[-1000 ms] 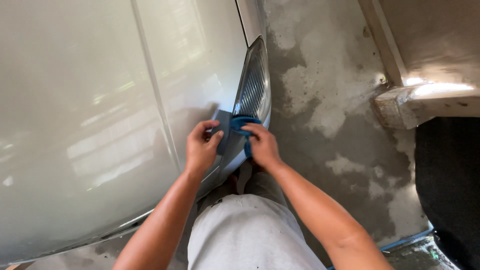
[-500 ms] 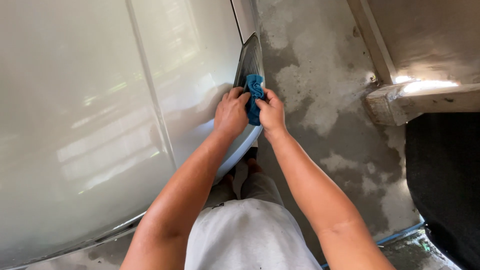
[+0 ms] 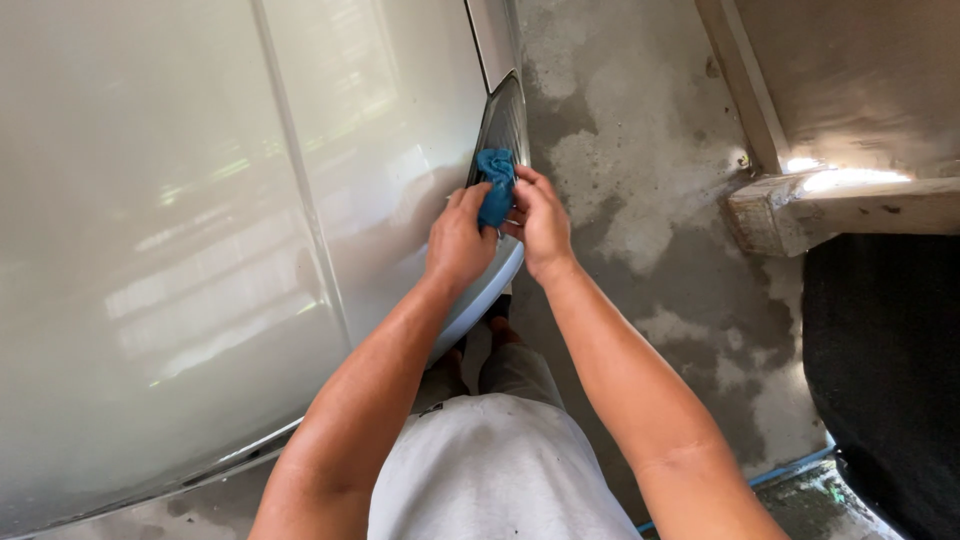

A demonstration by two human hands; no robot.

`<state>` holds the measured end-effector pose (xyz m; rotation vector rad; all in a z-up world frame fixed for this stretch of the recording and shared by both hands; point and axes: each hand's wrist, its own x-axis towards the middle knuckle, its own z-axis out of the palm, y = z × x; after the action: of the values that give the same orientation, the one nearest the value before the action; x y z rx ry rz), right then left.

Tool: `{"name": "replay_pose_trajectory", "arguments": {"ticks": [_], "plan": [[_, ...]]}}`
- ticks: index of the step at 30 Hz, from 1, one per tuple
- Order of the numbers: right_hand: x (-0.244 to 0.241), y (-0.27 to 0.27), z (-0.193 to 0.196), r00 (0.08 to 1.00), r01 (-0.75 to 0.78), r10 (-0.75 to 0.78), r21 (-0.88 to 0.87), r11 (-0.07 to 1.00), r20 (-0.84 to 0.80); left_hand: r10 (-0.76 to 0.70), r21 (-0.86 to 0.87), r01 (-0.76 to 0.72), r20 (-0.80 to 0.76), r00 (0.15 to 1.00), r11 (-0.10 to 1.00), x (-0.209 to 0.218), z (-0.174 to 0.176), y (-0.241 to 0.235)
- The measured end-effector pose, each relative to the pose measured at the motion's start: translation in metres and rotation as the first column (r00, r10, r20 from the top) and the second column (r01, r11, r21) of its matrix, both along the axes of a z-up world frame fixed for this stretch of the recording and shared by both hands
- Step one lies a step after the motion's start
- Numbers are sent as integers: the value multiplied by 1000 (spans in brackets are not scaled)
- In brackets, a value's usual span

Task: Sand and clean a car headlight using sandpaper and a cloth.

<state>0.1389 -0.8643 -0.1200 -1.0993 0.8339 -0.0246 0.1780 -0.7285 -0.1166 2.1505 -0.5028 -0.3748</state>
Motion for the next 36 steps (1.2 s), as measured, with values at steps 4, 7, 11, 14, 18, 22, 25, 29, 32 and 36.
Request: {"name": "replay_pose_trajectory", "arguments": {"ticks": [4, 7, 11, 14, 18, 22, 25, 29, 32, 36], "plan": [[2, -5, -48, 992, 103, -94, 116, 988, -81, 109, -138, -105, 25, 994, 985, 4, -5, 10], [6, 14, -75, 1000, -15, 15, 37, 999, -9, 211, -284, -239, -124, 969, 929, 8, 17, 33], [8, 37, -72, 996, 9, 37, -509, 860, 80, 170, -140, -150, 141, 975, 979, 22, 64, 56], [12, 43, -67, 997, 53, 1, -651, 757, 82, -78, 106, 39, 385, 920, 994, 35, 71, 57], [9, 47, -56, 998, 59, -44, -666, 743, 39, -423, 371, 284, 376, 824, 884, 35, 49, 55], [-6, 50, -45, 992, 112, 25, -955, 274, 123, -471, 477, 263, 392, 791, 839, 47, 13, 53], [-19, 57, -49, 990, 66, 82, -897, 438, 113, -448, 480, 210, 458, 768, 852, 63, 8, 53], [-48, 66, -42, 962, -22, 263, -936, 351, 76, -418, 446, 194, 486, 768, 874, 69, 7, 45], [-32, 43, -49, 945, -41, 318, -936, 351, 78, -419, 457, 182, 495, 761, 871, 72, 3, 43], [35, -18, -57, 957, 0, 274, -950, 314, 91, -451, 493, 202, 460, 765, 846, 77, 2, 40]]}}
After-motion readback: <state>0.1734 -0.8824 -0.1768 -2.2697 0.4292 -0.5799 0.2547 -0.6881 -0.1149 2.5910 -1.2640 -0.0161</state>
